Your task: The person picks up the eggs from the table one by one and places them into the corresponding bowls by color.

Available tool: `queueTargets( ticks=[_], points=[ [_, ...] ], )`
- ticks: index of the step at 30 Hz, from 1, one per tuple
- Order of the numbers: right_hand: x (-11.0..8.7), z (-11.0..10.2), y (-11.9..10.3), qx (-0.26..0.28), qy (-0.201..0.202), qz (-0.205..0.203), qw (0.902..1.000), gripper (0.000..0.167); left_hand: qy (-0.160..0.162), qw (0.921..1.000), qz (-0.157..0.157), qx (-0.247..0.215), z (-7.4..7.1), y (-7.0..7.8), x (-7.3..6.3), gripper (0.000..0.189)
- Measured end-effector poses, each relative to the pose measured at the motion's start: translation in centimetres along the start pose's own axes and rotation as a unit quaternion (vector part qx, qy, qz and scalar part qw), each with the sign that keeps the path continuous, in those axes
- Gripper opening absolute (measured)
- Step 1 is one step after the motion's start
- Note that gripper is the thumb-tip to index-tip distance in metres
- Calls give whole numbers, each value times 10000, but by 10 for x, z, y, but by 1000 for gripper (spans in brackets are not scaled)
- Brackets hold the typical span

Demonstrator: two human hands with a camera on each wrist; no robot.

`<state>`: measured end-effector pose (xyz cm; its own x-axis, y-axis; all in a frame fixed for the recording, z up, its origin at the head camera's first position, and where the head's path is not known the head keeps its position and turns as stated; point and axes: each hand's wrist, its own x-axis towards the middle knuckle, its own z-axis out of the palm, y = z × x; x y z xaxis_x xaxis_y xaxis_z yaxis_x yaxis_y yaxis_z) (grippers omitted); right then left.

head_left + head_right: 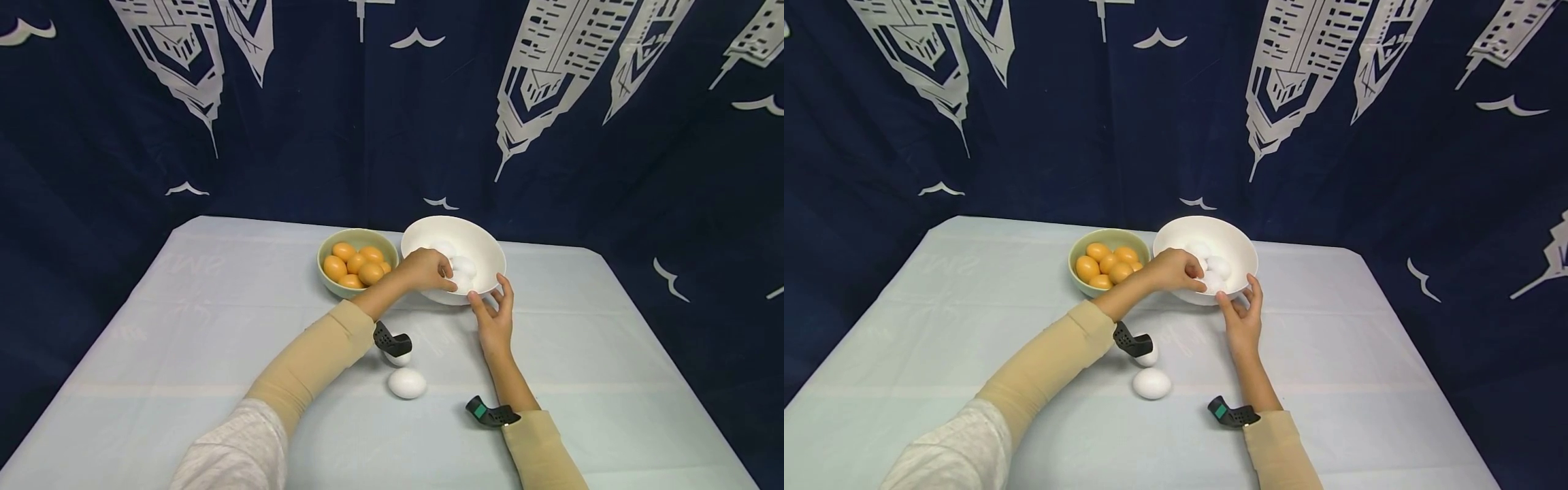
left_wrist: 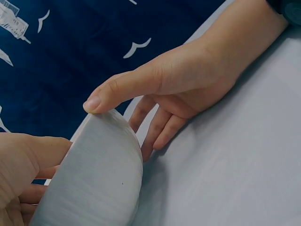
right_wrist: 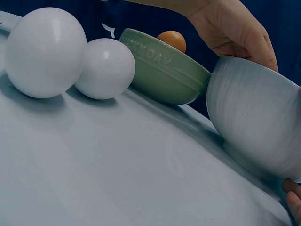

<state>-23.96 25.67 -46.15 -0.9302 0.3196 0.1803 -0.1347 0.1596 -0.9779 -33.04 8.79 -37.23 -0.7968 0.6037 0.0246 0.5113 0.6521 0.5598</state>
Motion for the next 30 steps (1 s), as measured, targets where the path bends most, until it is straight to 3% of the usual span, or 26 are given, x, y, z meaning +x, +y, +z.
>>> queueTargets(
  ticks=[8, 14, 18, 22, 30],
  points=[
    [0, 0, 1, -12, 33, 14, 10000, 68, 47, 9998, -6, -210, 1, -1, -3, 26],
    [0, -1, -2, 93, -68, 142, 9998, 70, 289, 9982, 243, -463, 3, -2, -8, 23],
    [-6, 0, -17, 143, -167, 230, 9995, 70, 381, 9954, 457, -744, 4, -3, -12, 21],
    [-13, 3, -33, 113, -205, 201, 9995, 70, 414, 9897, 724, -1162, 4, -5, -18, 20],
    [-14, 3, -34, 1, -149, 194, 9997, 68, 481, 9691, 1137, -2134, 6, -8, -29, 22]
  ],
)
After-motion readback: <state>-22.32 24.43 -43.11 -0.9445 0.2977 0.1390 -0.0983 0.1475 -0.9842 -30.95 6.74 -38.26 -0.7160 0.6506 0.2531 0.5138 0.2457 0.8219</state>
